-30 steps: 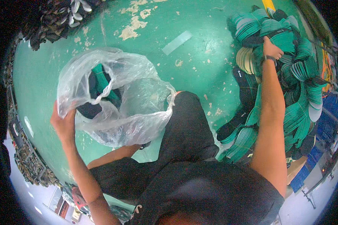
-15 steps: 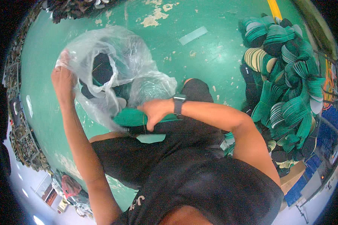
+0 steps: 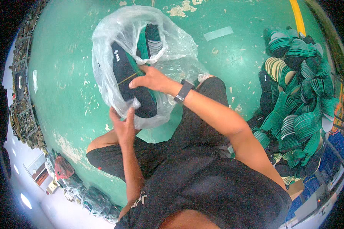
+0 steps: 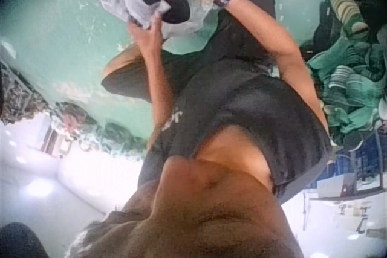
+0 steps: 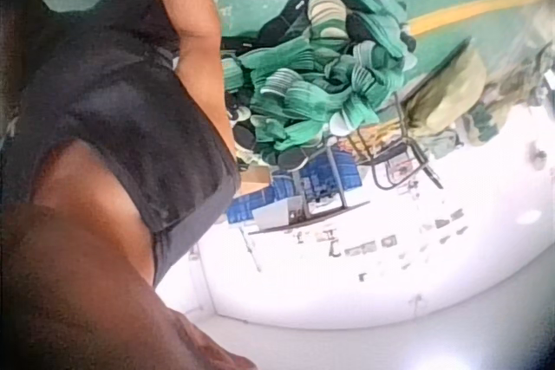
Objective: The person gathers green and black shoe soles from a large pile on the floor and places them into a clear plastic bag by hand.
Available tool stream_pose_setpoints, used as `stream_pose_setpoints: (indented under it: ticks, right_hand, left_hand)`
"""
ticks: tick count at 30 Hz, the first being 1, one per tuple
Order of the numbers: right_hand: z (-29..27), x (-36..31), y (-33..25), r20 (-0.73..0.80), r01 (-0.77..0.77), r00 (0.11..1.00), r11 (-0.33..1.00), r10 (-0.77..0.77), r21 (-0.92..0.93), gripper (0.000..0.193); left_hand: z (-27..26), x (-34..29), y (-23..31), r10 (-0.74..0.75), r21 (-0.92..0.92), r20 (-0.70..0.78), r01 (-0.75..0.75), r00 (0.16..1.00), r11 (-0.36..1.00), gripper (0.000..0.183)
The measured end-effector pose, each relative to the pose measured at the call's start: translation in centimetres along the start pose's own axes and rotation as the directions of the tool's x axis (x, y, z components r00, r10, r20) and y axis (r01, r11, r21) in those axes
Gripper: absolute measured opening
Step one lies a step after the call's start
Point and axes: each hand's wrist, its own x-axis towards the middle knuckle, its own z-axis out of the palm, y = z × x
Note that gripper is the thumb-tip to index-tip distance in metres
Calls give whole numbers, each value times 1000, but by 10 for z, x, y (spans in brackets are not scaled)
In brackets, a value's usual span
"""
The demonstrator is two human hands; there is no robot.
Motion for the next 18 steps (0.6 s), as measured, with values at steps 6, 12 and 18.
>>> stream_pose_setpoints:
  ticks: [6, 12, 18]
  right_hand:
    - [25, -1, 3, 99, 6, 995, 1000, -4, -24, 77]
    - [89, 90, -10, -75, 202, 965, 892, -253, -403, 66]
    - [86, 7, 71, 212, 60, 965, 664, 152, -745, 84]
  left_hand:
    - [-24, -10, -28, -349, -214, 81, 358, 934, 909, 25]
    - [-94, 15, 9, -261, -357, -322, 139, 910, 924, 23]
    - [-131, 37, 58, 279, 213, -471, -199, 837, 957, 21]
